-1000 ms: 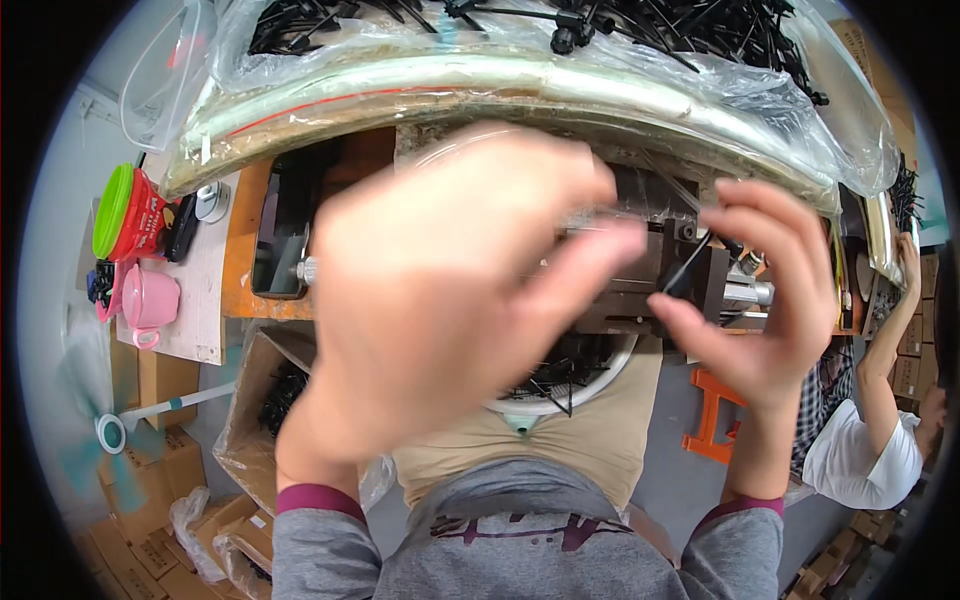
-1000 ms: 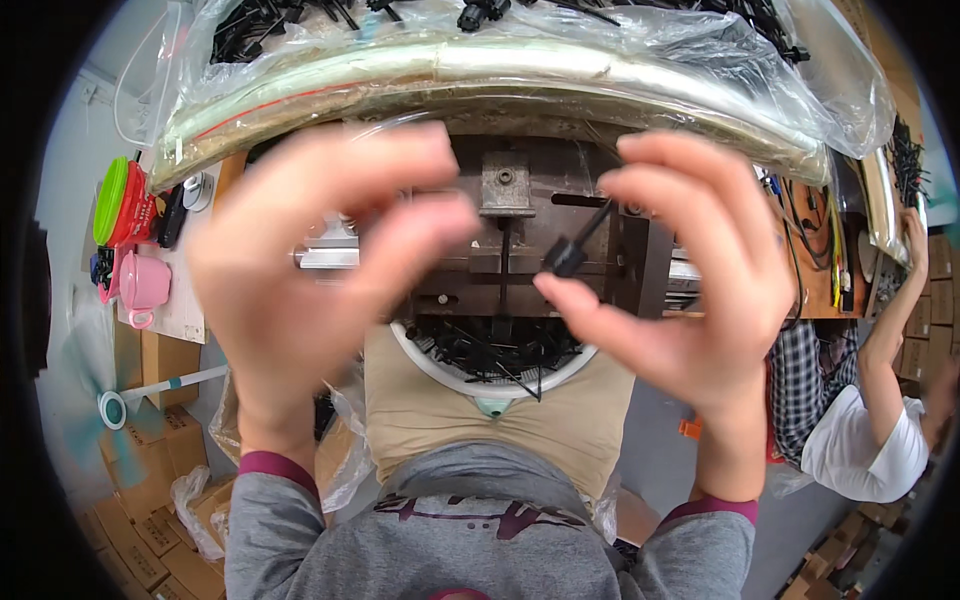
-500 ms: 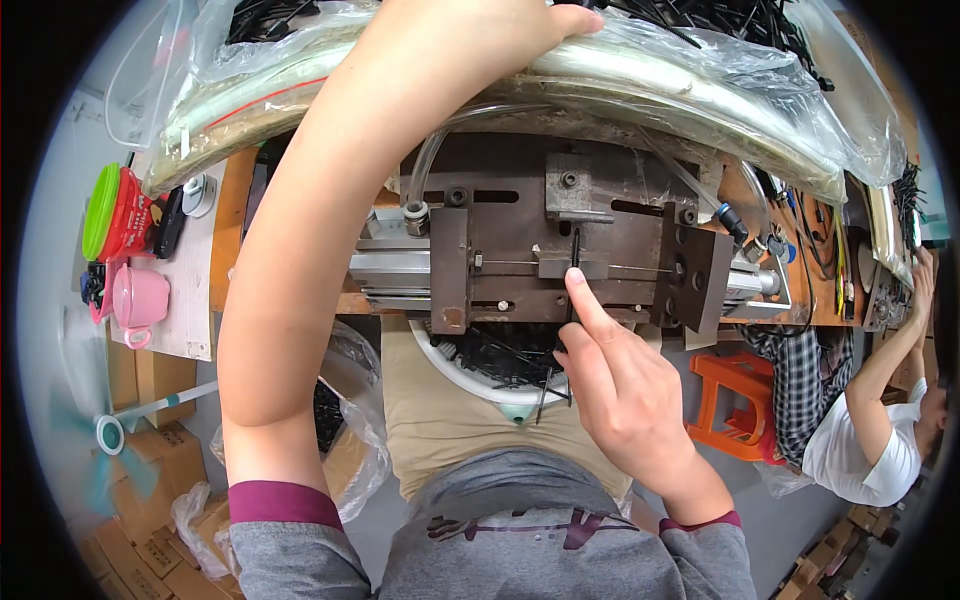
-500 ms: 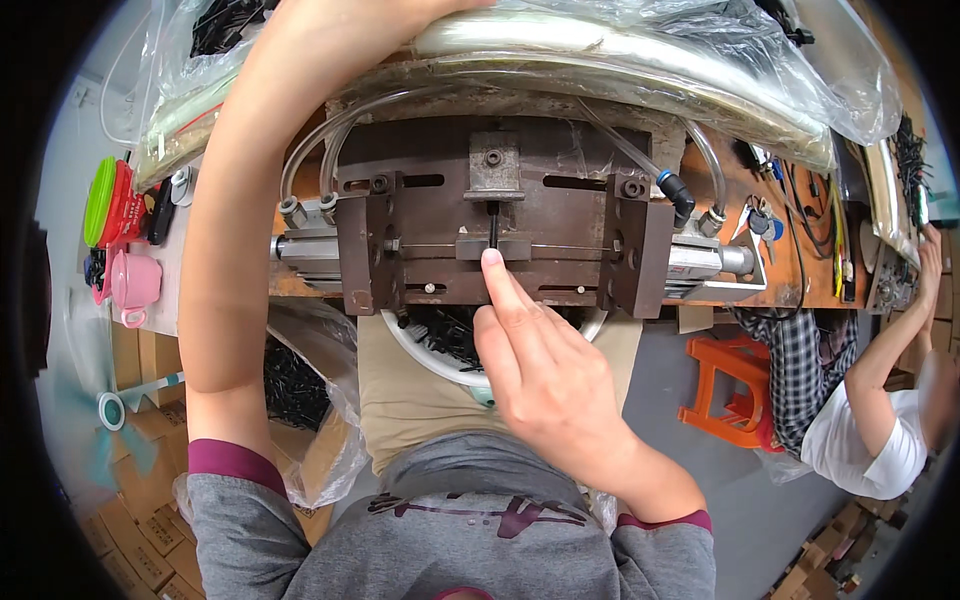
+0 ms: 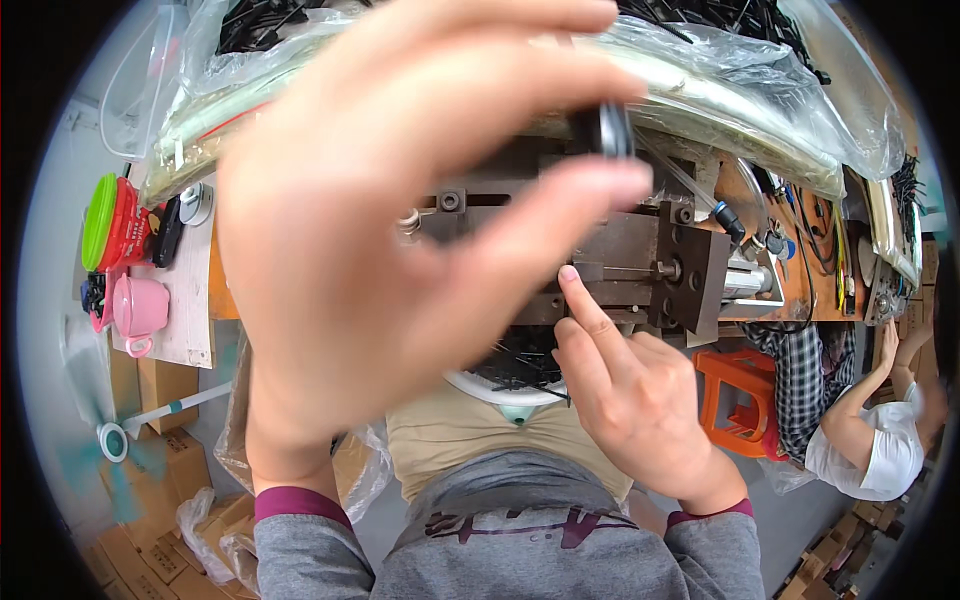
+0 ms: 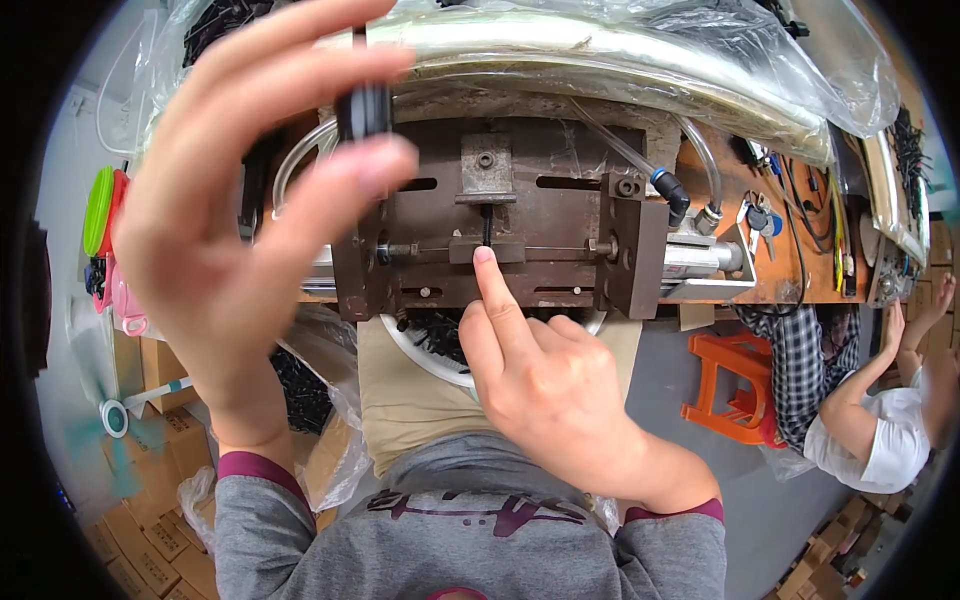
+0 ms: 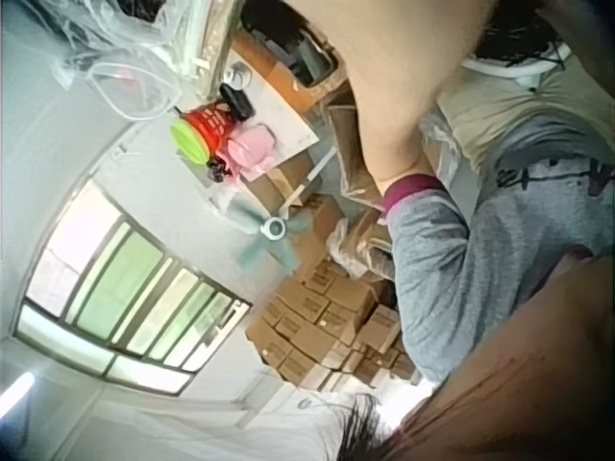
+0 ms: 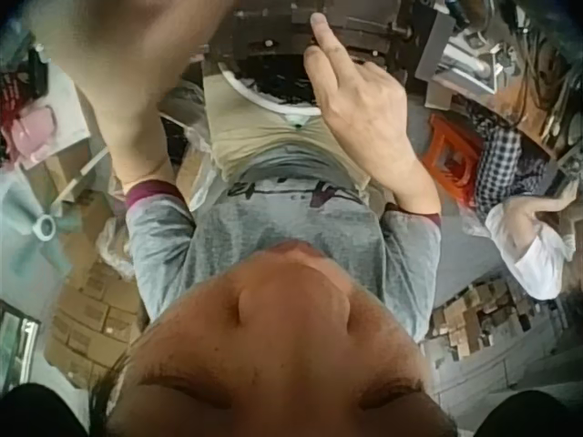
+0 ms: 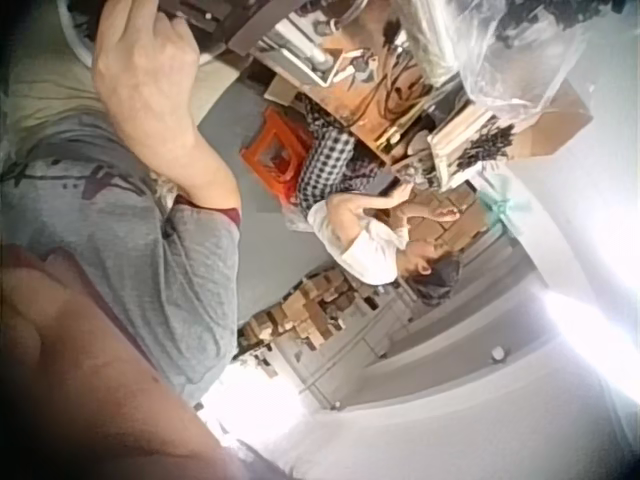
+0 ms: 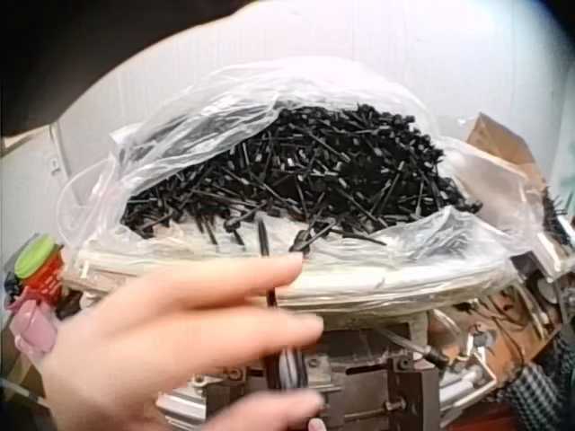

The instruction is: The recorder is assembling small black electronic components using a specialized fixture on a workbench.

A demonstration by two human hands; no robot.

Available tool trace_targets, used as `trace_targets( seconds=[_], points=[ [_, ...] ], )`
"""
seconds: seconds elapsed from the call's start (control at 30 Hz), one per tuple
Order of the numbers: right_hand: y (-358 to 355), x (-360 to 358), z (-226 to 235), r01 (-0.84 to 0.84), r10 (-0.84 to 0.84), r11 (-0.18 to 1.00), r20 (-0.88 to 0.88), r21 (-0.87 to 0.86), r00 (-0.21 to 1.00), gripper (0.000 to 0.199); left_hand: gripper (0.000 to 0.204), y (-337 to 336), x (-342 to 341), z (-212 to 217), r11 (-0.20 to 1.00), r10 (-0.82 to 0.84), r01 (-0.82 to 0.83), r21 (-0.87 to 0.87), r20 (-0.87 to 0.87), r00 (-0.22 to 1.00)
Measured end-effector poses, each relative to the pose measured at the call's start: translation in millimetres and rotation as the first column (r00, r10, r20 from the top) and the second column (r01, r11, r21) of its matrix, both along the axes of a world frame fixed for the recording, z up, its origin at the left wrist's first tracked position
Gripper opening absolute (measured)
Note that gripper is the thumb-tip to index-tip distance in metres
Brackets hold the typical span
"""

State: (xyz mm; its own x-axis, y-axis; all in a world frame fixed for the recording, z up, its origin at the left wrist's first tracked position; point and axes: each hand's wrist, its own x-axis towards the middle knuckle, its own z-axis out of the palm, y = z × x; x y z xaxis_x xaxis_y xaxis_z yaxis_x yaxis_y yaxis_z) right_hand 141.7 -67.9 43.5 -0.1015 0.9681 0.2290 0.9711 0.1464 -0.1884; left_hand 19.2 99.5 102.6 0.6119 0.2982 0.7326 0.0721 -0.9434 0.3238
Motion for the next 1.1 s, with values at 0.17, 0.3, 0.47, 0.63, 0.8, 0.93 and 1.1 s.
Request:
trace_targets(
  seconds=[0.17,0.3,0.47,0.63,0.8,0.93,1.1],
  points=[
    [25,30,36,0.032,0.016,0.991,-0.354,0.129,0.935,0.023,0.046,-34,-32,-23,0.989,-0.057,0.053,-0.14,-0.028,0.998],
    [82,49,65,0.157,-0.01,0.904,-0.348,0.397,0.937,0.011,0.043,-66,-45,-36,0.965,-0.043,0.007,-0.262,-0.133,0.99],
    [149,50,70,0.125,-0.152,0.766,-0.012,0.63,0.988,0.026,0.033,-87,-35,-76,0.99,0.007,-0.032,-0.136,-0.183,0.983],
    [151,56,81,0.109,-0.069,0.972,-0.19,0.207,0.979,0.03,0.027,-92,-26,-94,0.992,0.085,-0.106,-0.065,-0.271,0.959],
    [124,58,99,0.105,-0.078,0.993,-0.347,0.058,0.935,0.025,0.025,-89,-16,-90,0.992,0.097,-0.116,-0.044,-0.307,0.947],
    [101,58,87,0.05,0.023,0.993,-0.572,0.11,0.82,0.019,0.025,-90,-18,-90,0.987,0.12,-0.149,-0.057,-0.352,0.928],
    [47,47,56,0.056,0.047,0.983,-0.535,0.174,0.844,0.032,0.024,-83,-22,-79,0.988,0.052,-0.104,-0.117,-0.379,0.924]
  ],
)
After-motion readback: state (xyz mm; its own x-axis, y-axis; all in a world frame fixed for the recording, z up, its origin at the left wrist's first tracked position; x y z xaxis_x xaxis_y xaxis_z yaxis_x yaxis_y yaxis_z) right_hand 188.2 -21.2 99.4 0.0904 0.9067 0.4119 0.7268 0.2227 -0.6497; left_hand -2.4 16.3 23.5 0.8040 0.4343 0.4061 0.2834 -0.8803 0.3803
